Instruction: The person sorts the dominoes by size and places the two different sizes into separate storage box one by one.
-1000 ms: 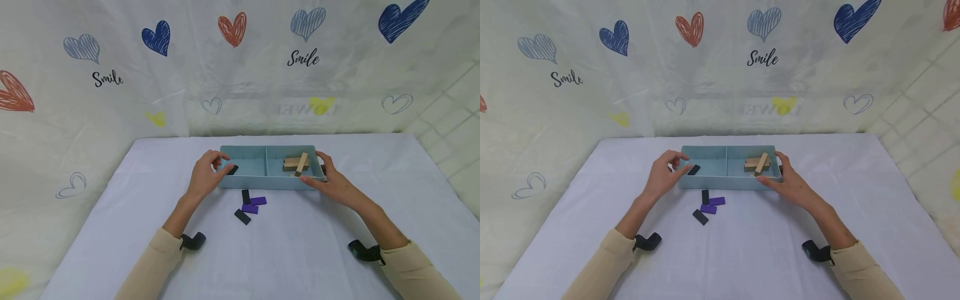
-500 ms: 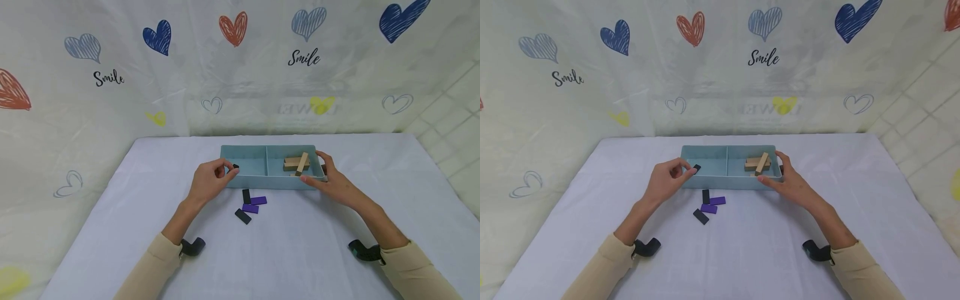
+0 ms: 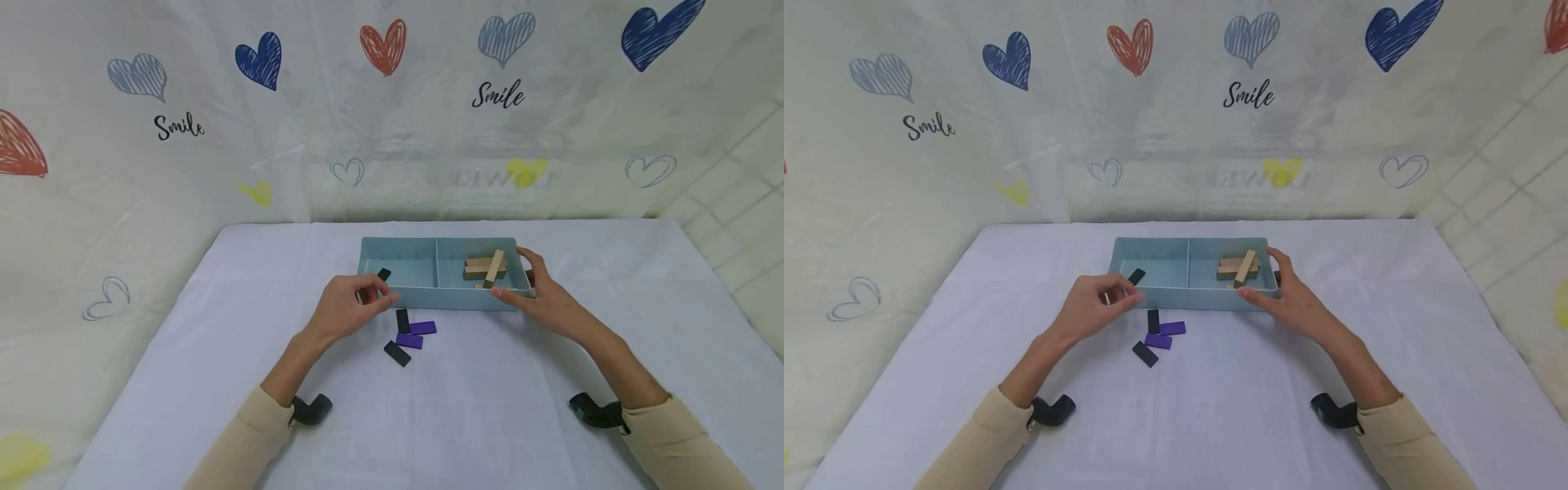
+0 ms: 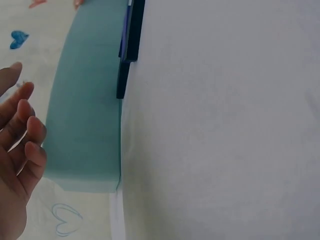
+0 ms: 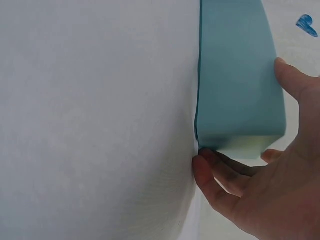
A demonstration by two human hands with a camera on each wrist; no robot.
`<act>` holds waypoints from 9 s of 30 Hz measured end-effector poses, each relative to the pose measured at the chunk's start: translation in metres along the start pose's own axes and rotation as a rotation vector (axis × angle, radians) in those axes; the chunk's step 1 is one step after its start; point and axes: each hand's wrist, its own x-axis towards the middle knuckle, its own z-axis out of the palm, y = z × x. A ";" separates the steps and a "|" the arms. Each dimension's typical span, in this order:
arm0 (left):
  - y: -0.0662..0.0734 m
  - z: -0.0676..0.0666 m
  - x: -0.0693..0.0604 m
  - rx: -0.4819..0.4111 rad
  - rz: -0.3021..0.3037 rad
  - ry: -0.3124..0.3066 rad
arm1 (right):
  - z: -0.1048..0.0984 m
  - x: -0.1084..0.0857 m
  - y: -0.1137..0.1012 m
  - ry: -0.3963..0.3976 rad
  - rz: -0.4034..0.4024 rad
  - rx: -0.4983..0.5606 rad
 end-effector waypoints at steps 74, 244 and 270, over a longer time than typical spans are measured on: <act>-0.013 0.005 -0.011 0.126 -0.074 -0.595 | 0.000 0.002 0.002 -0.001 0.003 0.008; -0.015 -0.003 0.040 0.037 -0.041 0.278 | 0.001 0.000 0.002 0.022 0.005 -0.015; -0.013 -0.004 0.015 -0.059 0.033 0.149 | 0.002 0.000 0.004 0.024 -0.006 -0.009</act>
